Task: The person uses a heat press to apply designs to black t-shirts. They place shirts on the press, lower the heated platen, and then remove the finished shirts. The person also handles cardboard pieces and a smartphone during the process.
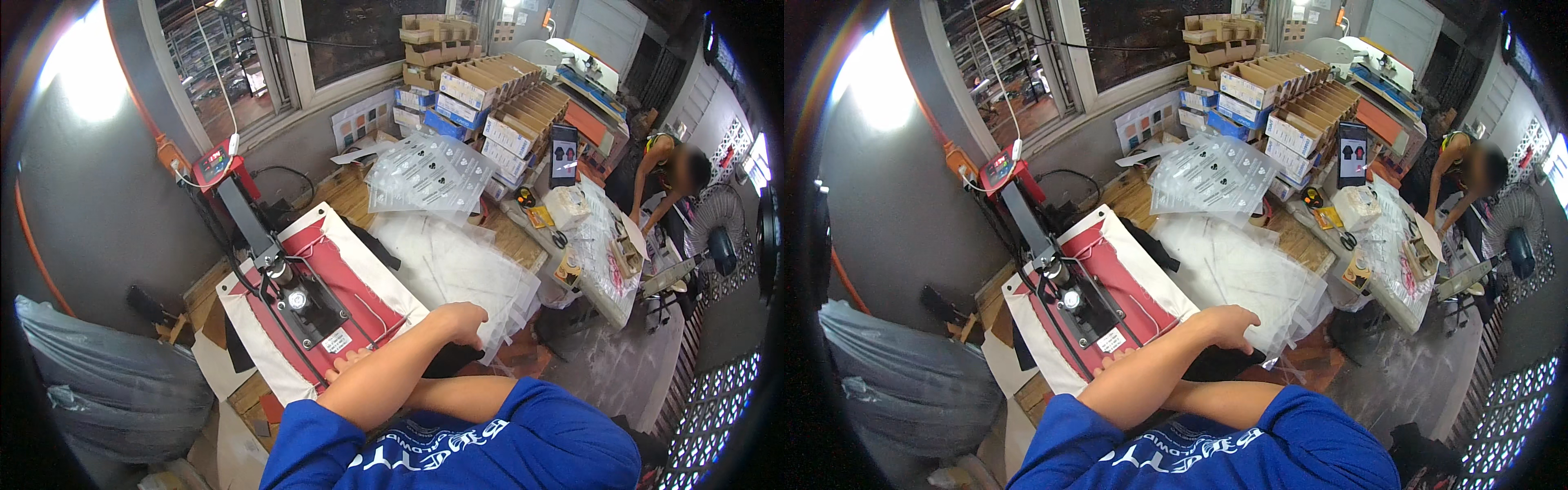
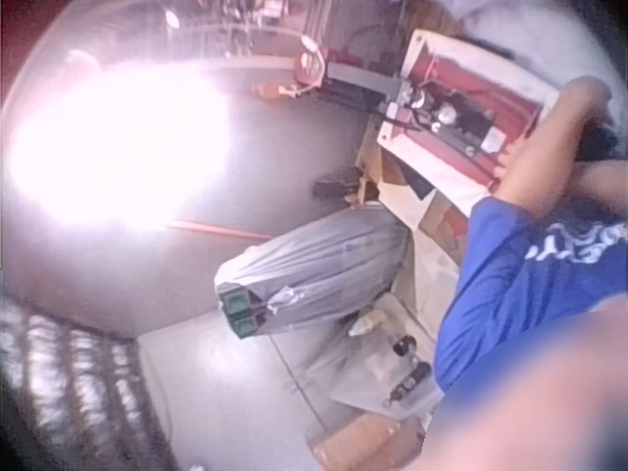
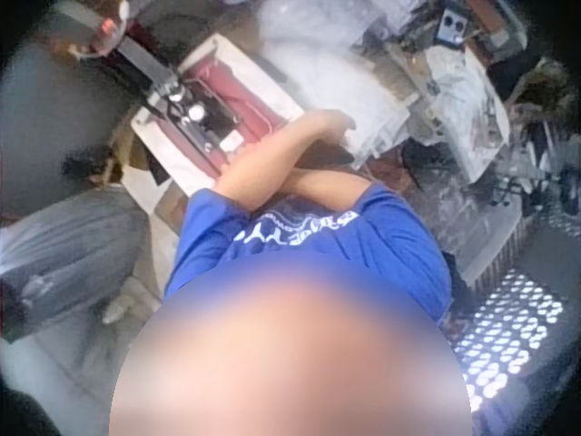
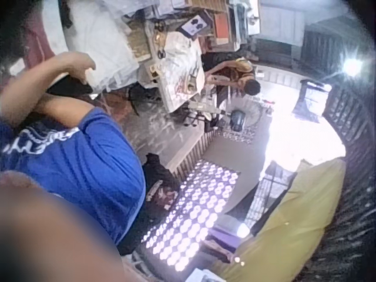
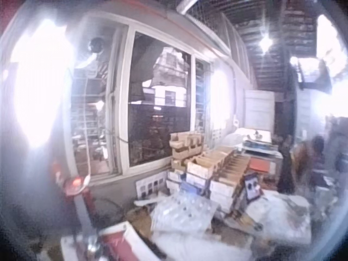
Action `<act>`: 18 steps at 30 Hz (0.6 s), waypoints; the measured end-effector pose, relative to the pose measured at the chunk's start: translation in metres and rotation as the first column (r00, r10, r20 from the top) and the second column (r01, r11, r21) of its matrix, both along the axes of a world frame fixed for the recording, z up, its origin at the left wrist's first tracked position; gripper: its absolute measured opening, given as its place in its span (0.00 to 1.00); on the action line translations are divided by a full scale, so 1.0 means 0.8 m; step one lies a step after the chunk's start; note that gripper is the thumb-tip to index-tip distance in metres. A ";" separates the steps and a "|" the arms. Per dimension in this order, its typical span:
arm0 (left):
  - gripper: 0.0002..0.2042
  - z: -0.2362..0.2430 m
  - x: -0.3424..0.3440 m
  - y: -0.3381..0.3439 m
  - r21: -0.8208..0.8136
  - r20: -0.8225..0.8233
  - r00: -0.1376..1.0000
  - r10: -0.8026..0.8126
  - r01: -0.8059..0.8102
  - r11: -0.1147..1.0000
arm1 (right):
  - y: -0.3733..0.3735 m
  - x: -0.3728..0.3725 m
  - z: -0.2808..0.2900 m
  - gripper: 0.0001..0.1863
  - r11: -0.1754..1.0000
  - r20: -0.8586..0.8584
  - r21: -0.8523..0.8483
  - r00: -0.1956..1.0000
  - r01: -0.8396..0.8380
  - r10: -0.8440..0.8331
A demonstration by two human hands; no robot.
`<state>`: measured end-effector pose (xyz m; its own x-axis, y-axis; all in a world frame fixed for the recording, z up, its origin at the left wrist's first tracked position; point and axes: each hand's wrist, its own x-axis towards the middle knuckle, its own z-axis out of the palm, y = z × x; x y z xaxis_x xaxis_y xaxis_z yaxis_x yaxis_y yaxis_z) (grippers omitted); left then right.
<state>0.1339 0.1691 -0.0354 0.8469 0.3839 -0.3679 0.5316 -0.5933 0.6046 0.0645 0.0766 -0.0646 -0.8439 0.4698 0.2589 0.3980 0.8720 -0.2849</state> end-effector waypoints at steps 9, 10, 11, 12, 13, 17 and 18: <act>0.30 0.019 0.020 0.014 -0.023 0.246 0.914 0.322 -0.326 0.945 | 0.000 0.009 0.010 0.21 0.999 0.004 -0.039 1.000 -0.019 0.019; 0.30 0.012 0.018 0.014 0.003 0.163 0.963 0.214 -0.217 0.976 | 0.001 0.008 0.013 0.22 0.999 -0.012 -0.026 1.000 -0.018 0.018; 0.30 0.004 0.014 0.013 0.012 0.103 0.986 0.129 -0.131 0.991 | 0.001 0.007 0.016 0.22 0.999 0.008 -0.035 1.000 -0.015 0.016; 0.30 -0.005 0.011 0.010 0.014 0.017 0.999 0.034 -0.035 0.999 | 0.001 0.005 0.019 0.22 1.000 0.033 -0.029 0.999 -0.013 0.014; 0.29 -0.013 0.010 0.007 0.029 -0.016 1.000 0.021 -0.021 0.999 | 0.001 0.004 0.023 0.23 0.999 0.093 -0.046 0.996 -0.008 0.012; 0.28 -0.032 0.020 -0.004 0.009 -0.106 0.994 -0.014 0.015 1.000 | 0.002 0.001 0.039 0.24 0.986 0.180 -0.165 0.983 0.005 0.025; 0.27 -0.034 0.025 -0.007 0.007 -0.058 0.998 -0.016 0.016 1.000 | 0.002 0.001 0.043 0.24 0.983 0.214 -0.183 0.976 0.005 0.035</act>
